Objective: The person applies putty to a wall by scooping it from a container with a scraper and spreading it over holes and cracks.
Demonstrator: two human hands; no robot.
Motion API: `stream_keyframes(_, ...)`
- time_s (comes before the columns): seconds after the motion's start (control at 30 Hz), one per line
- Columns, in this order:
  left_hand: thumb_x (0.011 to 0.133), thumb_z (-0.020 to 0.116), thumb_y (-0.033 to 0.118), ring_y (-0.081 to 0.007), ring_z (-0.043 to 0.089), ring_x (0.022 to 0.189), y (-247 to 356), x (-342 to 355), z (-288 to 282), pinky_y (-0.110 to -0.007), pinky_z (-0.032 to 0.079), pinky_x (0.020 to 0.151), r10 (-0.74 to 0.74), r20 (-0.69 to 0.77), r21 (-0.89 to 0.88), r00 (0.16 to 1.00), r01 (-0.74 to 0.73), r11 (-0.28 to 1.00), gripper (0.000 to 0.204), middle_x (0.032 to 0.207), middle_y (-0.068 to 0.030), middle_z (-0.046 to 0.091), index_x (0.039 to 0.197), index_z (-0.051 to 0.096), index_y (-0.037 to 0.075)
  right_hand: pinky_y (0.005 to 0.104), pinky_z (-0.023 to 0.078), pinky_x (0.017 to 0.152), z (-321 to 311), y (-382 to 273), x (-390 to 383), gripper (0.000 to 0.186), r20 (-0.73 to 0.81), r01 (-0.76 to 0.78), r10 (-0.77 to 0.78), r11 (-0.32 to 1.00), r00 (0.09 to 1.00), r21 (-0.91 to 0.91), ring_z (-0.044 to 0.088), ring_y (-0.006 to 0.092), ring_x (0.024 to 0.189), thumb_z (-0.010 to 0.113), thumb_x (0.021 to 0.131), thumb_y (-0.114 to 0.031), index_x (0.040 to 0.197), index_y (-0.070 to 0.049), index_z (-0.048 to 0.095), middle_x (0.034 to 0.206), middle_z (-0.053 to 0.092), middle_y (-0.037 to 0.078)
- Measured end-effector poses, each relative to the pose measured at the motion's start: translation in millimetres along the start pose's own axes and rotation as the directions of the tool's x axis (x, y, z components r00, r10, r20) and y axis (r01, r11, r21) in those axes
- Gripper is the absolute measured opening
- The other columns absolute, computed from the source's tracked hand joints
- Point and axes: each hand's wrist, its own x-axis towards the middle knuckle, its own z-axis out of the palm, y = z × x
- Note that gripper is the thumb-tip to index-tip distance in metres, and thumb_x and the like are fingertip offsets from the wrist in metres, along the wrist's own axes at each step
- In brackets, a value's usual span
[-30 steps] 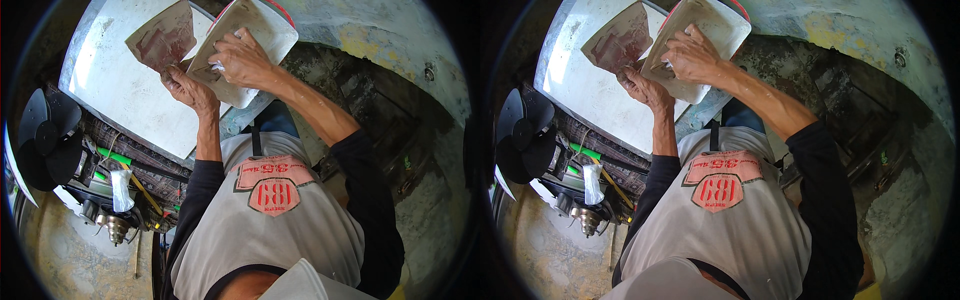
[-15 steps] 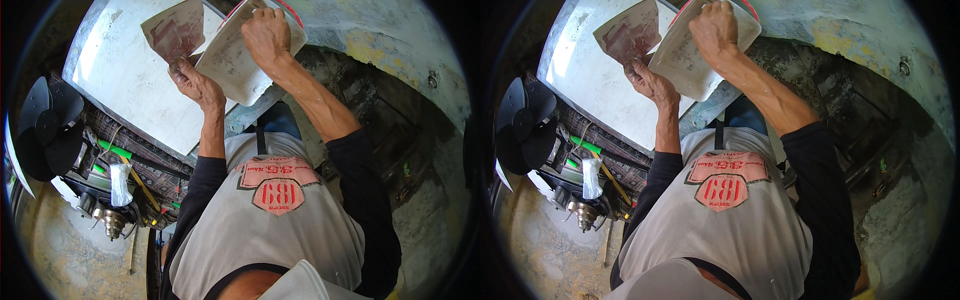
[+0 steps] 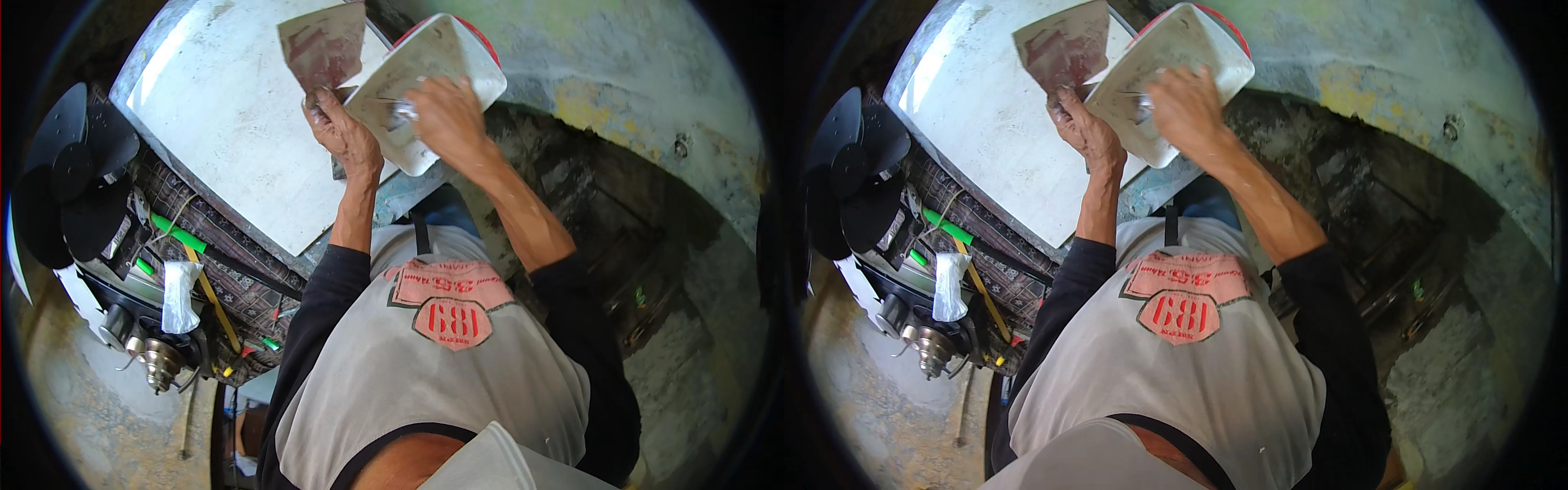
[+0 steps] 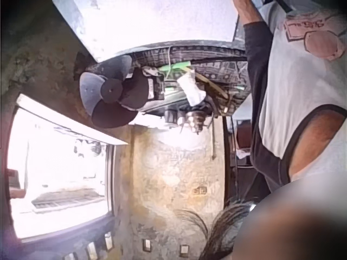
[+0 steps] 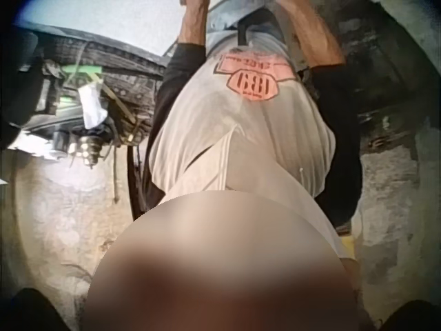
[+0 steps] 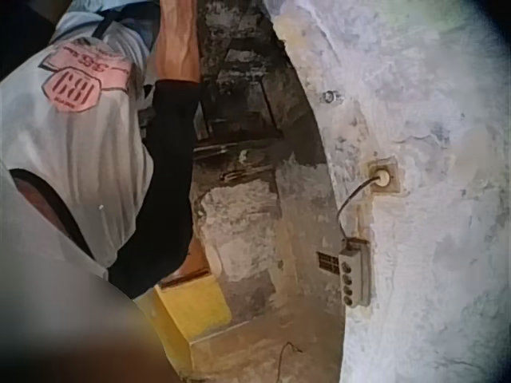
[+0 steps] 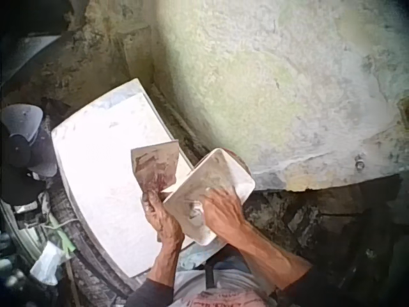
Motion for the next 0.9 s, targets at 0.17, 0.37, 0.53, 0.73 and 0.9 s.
stream_keyframes(0.17, 0.112, 0.053, 0.035, -0.0120, 0.053, 0.093, 8, 8, -12, -0.030, 0.046, 0.084, -0.075, 0.012, -0.011, 0.997, 0.075, 0.997, 0.033, 0.101, -0.0033, 0.060, 0.120, 0.061, 0.004, 0.0362, 0.048, 0.091, -39, 50, -28, 0.031, 0.342, -0.464, 0.322, 0.710, 0.883, 0.530, 0.063, 0.0177, 0.097, 0.071, 0.099, -0.026, 0.119, -0.002, 0.072, 0.103, 0.073, 0.011)
stream_keyframes(0.37, 0.110, 0.054, 0.037, -0.0196, 0.066, 0.108, 49, 25, -38, -0.037, 0.052, 0.099, 0.102, 0.097, -0.032, 0.990, -0.099, 0.995, 0.036, 0.118, -0.0085, 0.063, 0.129, 0.050, 0.007, 0.0310, 0.053, 0.089, -93, 37, -75, 0.032, 0.280, -0.351, 0.290, 0.232, 0.915, 0.907, 0.065, 0.0139, 0.099, 0.069, 0.098, -0.013, 0.124, 0.005, 0.066, 0.106, 0.069, 0.007)
stream_keyframes(0.53, 0.109, 0.056, 0.028, -0.0019, 0.050, 0.075, 102, -10, -38, -0.023, 0.048, 0.069, -0.144, 0.210, -0.199, 0.967, 0.187, 0.962, 0.020, 0.088, 0.0058, 0.056, 0.118, 0.053, 0.010, 0.0347, 0.053, 0.093, -115, 11, -95, 0.029, -0.193, 0.064, 0.490, 0.267, 0.850, 0.962, 0.065, 0.0187, 0.106, 0.068, 0.098, 0.000, 0.126, 0.001, 0.065, 0.115, 0.069, 0.009)
stream_keyframes(0.73, 0.105, 0.059, 0.022, -0.0059, 0.055, 0.081, 158, -66, -22, -0.026, 0.051, 0.072, -0.233, 0.378, -0.208, 0.896, 0.328, 0.922, 0.020, 0.093, 0.0027, 0.057, 0.119, 0.057, 0.007, 0.0417, 0.053, 0.094, -158, -7, -106, 0.037, -0.672, 0.348, 0.071, 0.812, 0.737, 0.468, 0.064, 0.0317, 0.110, 0.071, 0.088, 0.009, 0.122, -0.004, 0.072, 0.119, 0.067, 0.012)
stream_keyframes(0.9, 0.106, 0.057, 0.027, -0.0174, 0.068, 0.102, 166, -81, -23, -0.033, 0.060, 0.093, -0.257, 0.543, -0.221, 0.800, 0.431, 0.875, 0.031, 0.115, -0.0088, 0.065, 0.121, 0.058, 0.001, 0.0433, 0.053, 0.092, -149, -23, -136, 0.046, -0.751, 0.387, 0.084, 0.817, 0.655, 0.428, 0.063, 0.0335, 0.108, 0.072, 0.081, 0.015, 0.122, -0.005, 0.073, 0.118, 0.066, 0.015)
